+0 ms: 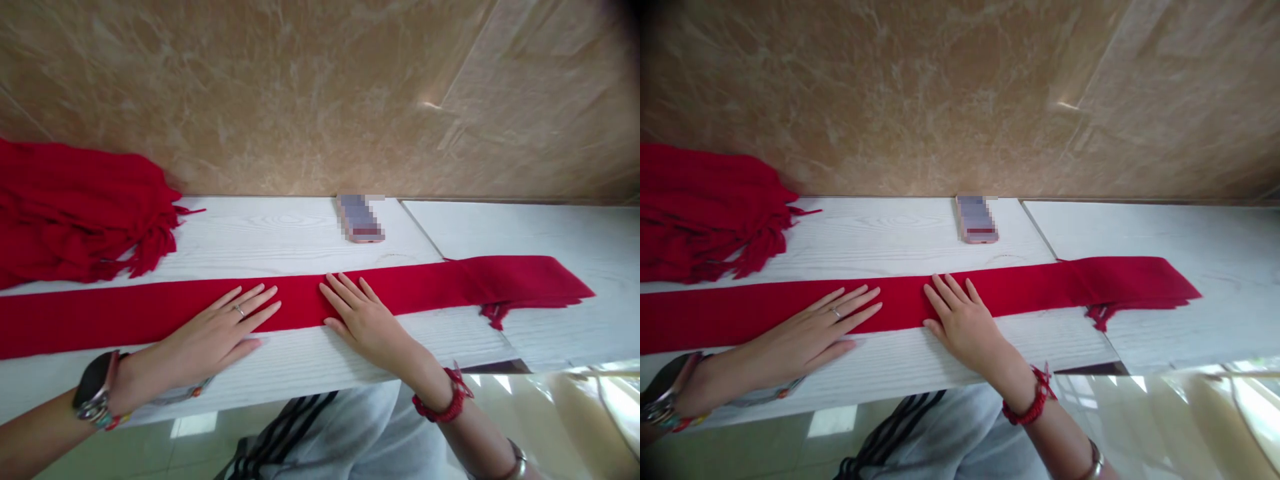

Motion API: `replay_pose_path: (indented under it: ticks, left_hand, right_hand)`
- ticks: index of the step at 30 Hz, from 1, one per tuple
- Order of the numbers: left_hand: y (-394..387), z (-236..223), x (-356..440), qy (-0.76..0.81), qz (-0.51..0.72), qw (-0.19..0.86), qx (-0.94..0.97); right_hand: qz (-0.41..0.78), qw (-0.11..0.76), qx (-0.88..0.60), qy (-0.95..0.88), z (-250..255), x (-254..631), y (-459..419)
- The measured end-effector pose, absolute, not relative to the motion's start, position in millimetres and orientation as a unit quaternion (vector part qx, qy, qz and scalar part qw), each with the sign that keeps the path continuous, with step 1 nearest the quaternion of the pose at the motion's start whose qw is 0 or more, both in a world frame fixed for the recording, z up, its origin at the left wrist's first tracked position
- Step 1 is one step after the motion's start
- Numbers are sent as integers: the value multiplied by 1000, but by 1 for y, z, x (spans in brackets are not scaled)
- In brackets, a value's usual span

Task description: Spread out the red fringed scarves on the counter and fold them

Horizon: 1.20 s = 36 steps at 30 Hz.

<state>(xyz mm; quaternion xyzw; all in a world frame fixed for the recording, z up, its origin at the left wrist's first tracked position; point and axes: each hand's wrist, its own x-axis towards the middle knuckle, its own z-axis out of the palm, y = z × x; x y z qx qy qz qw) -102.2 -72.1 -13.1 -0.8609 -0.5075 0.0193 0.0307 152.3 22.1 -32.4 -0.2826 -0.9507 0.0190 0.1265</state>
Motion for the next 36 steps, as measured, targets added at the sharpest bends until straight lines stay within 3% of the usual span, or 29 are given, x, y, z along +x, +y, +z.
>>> replay_pose_path:
  ticks: [11, 19, 26, 36]
  left_hand:
    - [-108, -9, -150, -574, 34, 42, -817]
    - [-120, -2, -167, -571, 90, 80, -812]
    - [-132, 5, -173, -561, 65, 48, -824]
    - [-135, -2, -180, -554, 43, -81, -827]
  right_hand:
    - [-91, 177, -98, -975, -20, 111, 6]
    - [-184, 206, -51, -960, -21, 89, -2]
    - [-166, 241, -24, -956, -19, 95, -3]
    - [-63, 167, -38, -983, -22, 102, 0]
